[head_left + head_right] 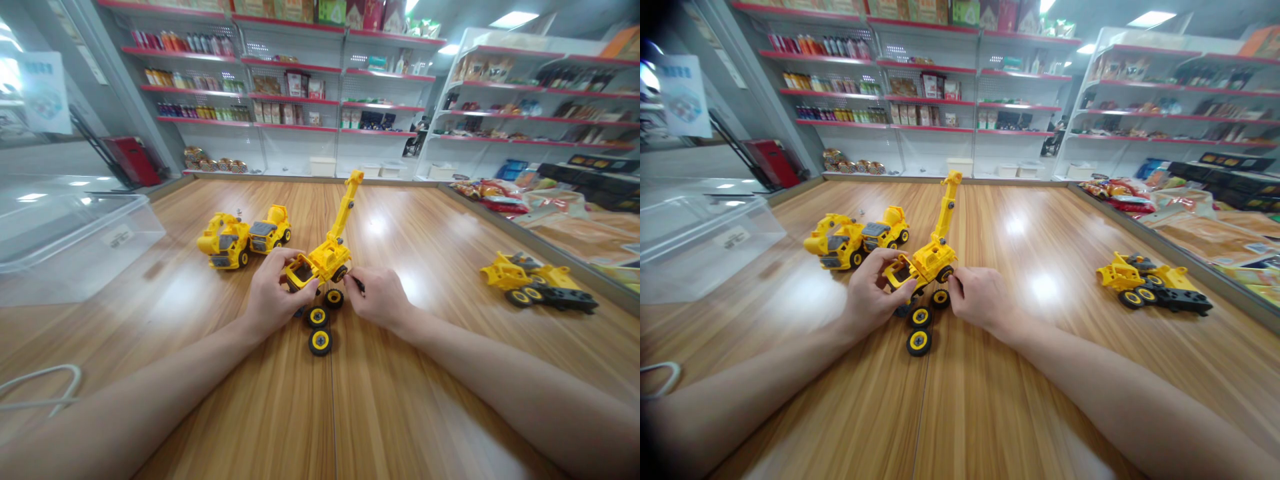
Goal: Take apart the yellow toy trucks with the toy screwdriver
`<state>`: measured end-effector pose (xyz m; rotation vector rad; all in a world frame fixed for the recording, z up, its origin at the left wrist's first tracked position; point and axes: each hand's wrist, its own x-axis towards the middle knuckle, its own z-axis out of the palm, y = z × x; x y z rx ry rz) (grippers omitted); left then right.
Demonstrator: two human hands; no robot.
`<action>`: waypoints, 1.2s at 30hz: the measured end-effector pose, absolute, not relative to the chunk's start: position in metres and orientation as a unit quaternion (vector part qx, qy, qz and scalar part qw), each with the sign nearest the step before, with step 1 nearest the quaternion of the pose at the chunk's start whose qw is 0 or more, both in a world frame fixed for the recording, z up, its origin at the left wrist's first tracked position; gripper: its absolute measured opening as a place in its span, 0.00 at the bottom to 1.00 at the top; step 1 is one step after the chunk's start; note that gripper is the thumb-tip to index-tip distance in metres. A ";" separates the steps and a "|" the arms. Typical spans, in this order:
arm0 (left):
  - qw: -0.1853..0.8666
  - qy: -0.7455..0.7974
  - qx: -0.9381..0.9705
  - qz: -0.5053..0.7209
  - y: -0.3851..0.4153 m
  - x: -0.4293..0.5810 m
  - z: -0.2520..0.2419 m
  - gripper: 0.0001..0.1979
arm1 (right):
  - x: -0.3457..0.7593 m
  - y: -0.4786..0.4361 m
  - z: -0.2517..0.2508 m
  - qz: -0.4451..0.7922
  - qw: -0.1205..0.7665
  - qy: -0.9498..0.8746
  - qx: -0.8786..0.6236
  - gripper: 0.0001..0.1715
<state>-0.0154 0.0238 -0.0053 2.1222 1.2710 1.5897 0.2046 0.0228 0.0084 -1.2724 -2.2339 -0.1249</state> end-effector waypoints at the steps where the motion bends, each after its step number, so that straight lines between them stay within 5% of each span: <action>1: 0.102 0.431 0.717 0.538 0.024 -0.015 -0.006 0.21 | 0.205 0.023 0.008 -0.047 0.285 -0.833 -0.472 0.15; 6: 0.105 0.433 0.709 0.548 0.025 -0.015 -0.006 0.20 | 0.205 0.025 0.007 -0.023 0.319 -0.829 -0.459 0.05; 12: 0.107 0.435 0.709 0.545 0.025 -0.015 -0.006 0.20 | 0.204 0.025 0.006 -0.024 0.296 -0.832 -0.468 0.15; 19: 0.092 0.434 0.708 0.550 0.023 -0.015 -0.003 0.20 | 0.204 0.026 0.005 0.003 0.320 -0.824 -0.467 0.07; 25: 0.097 0.433 0.710 0.546 0.023 -0.015 -0.003 0.20 | 0.205 0.027 0.006 -0.008 0.304 -0.825 -0.476 0.19; 32: 0.111 0.444 0.702 0.546 0.022 -0.015 -0.005 0.21 | 0.204 0.027 0.007 0.027 0.351 -0.817 -0.456 0.08; 36: 0.119 0.450 0.705 0.534 0.021 -0.015 -0.004 0.22 | 0.205 0.030 0.004 0.040 0.338 -0.823 -0.455 0.13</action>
